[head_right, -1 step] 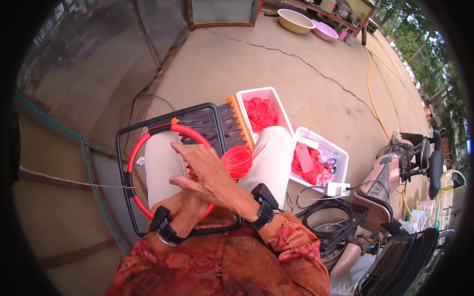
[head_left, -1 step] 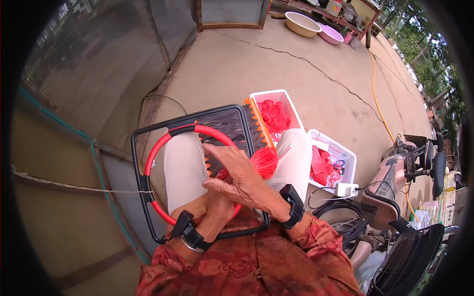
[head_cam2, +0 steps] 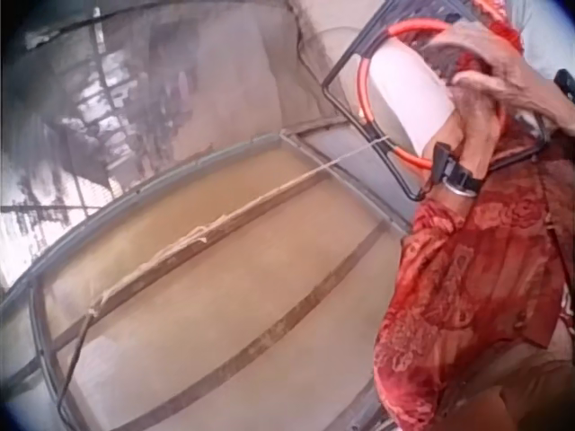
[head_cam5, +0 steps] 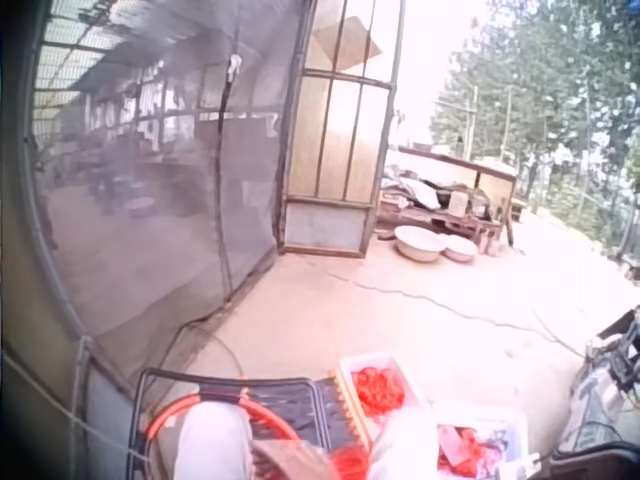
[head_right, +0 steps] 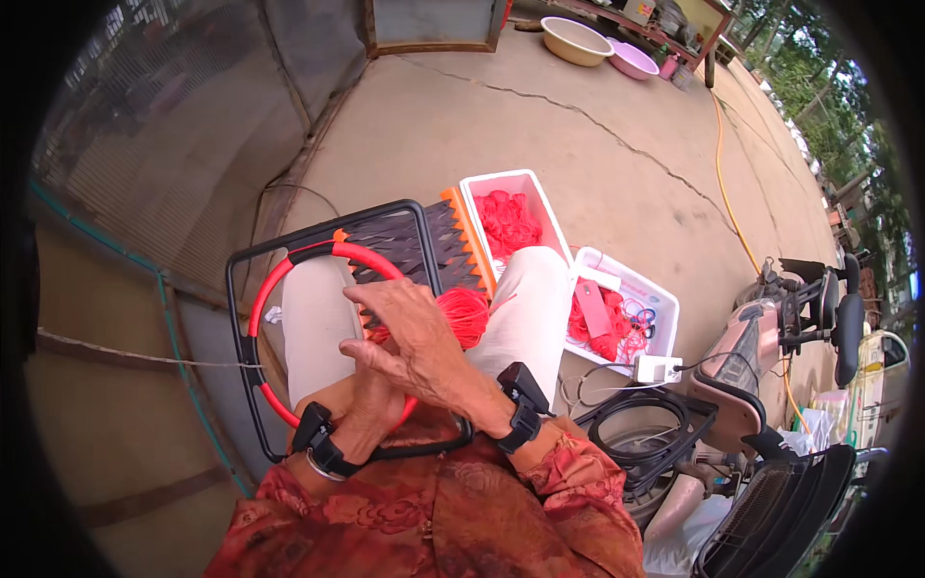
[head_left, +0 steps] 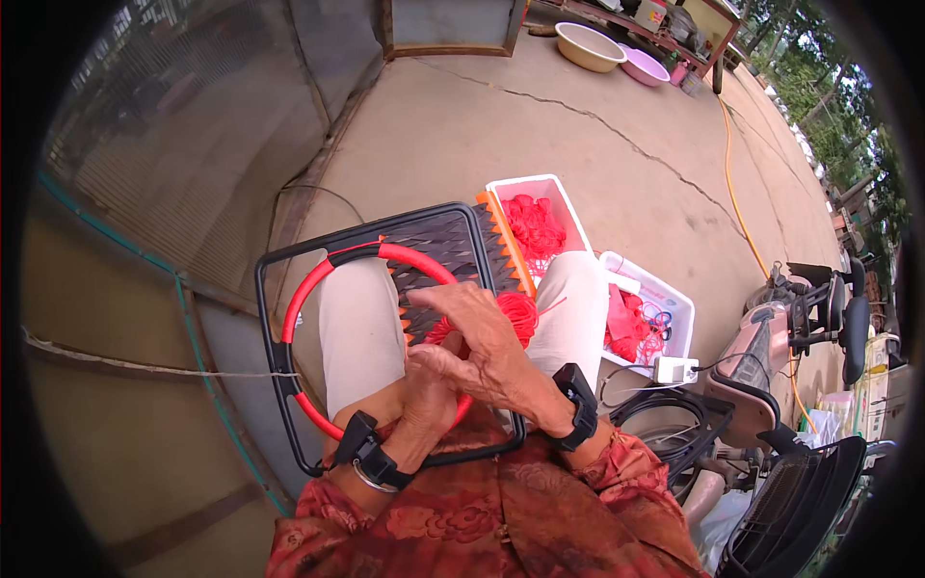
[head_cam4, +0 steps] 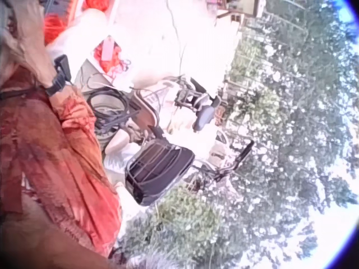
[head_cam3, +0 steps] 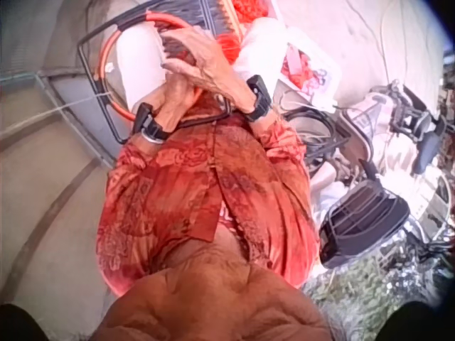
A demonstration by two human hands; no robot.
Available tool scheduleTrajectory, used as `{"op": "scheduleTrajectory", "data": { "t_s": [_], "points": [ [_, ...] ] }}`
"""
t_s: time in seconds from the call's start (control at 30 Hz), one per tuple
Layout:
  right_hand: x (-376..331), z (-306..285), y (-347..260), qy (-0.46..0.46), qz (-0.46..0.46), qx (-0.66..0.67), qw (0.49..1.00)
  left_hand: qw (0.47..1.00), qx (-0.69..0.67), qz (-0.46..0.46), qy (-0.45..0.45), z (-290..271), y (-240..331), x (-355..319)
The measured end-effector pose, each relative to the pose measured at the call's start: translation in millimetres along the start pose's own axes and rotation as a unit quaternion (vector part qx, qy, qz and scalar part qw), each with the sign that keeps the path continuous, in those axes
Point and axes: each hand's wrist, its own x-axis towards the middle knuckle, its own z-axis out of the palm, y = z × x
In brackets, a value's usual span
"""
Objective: Winding a red ribbon or string around a black circular frame component.
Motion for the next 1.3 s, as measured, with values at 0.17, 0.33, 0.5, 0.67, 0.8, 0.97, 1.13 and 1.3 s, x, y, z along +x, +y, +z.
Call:
{"op": "scheduleTrajectory", "data": {
  "t_s": [0.17, 0.33, 0.5, 0.67, 0.8, 0.97, 1.13, 1.3],
  "points": [
    [-50.3, -30.5, -4.1, 0.016, 0.107, 0.119, 0.987, 0.997, -0.01, -0.078, -0.02, 7.7, 14.2, -2.0],
    [-63.0, -22.6, 1.3, 0.027, 0.057, -0.01, 0.998, 0.997, -0.001, -0.082, -0.012, 10.8, 12.7, -1.1],
    [-67.1, -17.6, 10.5, 0.142, 0.032, -0.038, 0.989, 0.994, 0.006, -0.103, 0.027, 5.1, 11.5, -0.9],
    [-40.2, -30.1, 1.4, 0.111, -0.026, -0.128, 0.985, 0.997, 0.004, -0.08, 0.023, 6.1, 12.3, -3.2],
    [-48.5, -34.1, 5.5, 0.154, 0.057, -0.01, 0.986, 0.995, -0.007, -0.102, 0.007, 6.7, 13.9, -3.2],
    [-32.4, -24.5, 3.0, 0.051, -0.001, -0.157, 0.986, 0.998, 0.033, -0.046, -0.016, 11.6, 10.2, -4.8],
    [-32.5, -25.9, 35.1, 0.016, -0.011, -0.147, 0.989, 0.997, 0.014, -0.06, -0.037, 9.4, 14.2, -2.5],
    [-38.4, -64.5, 58.5, 0.253, 0.196, 0.363, 0.875, 0.989, 0.056, -0.137, -0.012, -2.8, 11.8, 1.9]
  ]
}}
